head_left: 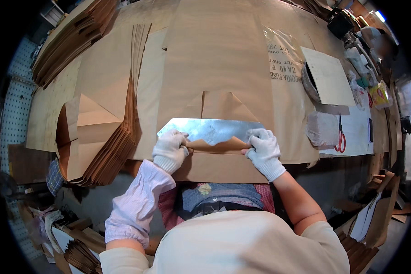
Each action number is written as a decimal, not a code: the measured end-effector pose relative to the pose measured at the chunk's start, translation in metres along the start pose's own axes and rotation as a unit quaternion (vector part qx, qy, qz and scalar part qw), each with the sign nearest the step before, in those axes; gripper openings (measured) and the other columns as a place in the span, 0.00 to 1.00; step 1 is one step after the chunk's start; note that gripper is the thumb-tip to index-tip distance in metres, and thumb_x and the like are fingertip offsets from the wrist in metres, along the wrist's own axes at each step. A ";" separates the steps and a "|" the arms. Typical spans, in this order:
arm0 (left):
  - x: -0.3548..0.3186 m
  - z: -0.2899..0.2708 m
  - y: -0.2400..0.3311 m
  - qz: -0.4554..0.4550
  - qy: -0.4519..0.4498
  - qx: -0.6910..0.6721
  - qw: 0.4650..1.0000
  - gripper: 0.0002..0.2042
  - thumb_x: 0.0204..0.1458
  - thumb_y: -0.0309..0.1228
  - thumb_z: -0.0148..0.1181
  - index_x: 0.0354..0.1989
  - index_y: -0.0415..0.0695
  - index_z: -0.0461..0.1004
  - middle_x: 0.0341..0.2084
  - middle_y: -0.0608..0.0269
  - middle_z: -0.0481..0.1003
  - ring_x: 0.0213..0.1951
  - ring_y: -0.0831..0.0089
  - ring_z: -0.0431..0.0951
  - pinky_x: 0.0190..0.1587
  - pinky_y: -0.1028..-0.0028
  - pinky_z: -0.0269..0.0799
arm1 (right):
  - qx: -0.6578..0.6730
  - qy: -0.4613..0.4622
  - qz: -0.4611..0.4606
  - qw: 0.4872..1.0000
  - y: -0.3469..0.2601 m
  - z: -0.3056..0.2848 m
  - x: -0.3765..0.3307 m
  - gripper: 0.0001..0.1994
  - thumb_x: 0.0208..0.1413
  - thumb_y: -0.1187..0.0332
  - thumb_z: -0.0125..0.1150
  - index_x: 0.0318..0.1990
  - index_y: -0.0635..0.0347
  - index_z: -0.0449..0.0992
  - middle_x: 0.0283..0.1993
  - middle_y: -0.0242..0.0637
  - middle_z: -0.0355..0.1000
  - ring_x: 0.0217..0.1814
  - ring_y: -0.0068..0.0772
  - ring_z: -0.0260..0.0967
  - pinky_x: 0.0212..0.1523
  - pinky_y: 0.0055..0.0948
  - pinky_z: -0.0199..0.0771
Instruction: The person folds flat cardboard sheets into triangular prism shapes using a metal ruler to crease the edges. They repeatedly pick up sheets, fold them, and place the finished pieces into a growing stack on the left side of the table.
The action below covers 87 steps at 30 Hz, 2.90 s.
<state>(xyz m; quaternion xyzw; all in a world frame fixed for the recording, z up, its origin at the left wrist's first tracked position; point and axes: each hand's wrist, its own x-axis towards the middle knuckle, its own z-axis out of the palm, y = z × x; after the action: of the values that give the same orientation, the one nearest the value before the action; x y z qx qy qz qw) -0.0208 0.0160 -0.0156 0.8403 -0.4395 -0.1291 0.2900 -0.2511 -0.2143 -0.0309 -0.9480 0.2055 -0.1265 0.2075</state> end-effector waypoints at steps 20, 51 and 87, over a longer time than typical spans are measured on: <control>0.038 -0.002 0.023 0.252 -0.069 0.111 0.959 0.39 0.29 0.40 0.77 0.56 0.39 0.76 0.62 0.44 0.71 0.67 0.46 0.66 0.71 0.50 0.60 | -0.015 -0.036 -0.120 0.992 -0.029 0.000 0.033 0.26 0.48 0.68 0.67 0.57 0.64 0.77 0.67 0.49 0.69 0.70 0.56 0.64 0.75 0.51 0.56; 0.020 -0.206 0.009 0.090 0.274 0.116 0.950 0.10 0.48 0.18 0.64 0.38 0.47 0.81 0.29 0.60 0.81 0.34 0.66 0.82 0.40 0.67 0.78 | 0.189 -0.043 0.128 0.973 -0.037 -0.001 0.068 0.07 0.56 0.73 0.64 0.40 0.65 0.76 0.30 0.38 0.73 0.29 0.31 0.72 0.31 0.34 0.72; 0.007 -0.025 -0.043 0.143 0.107 0.190 0.965 0.26 0.38 0.27 0.71 0.52 0.44 0.77 0.56 0.52 0.76 0.53 0.50 0.77 0.55 0.57 0.75 | -0.014 0.042 0.302 0.952 0.015 -0.030 0.002 0.19 0.50 0.63 0.69 0.48 0.63 0.80 0.45 0.47 0.79 0.47 0.48 0.79 0.48 0.44 0.77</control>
<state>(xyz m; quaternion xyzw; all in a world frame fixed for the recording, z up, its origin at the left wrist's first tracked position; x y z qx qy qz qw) 0.0239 0.0385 -0.0214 0.8175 -0.5375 0.0906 0.1858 -0.2639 -0.2382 -0.0108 -0.8383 0.4926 -0.0951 0.2133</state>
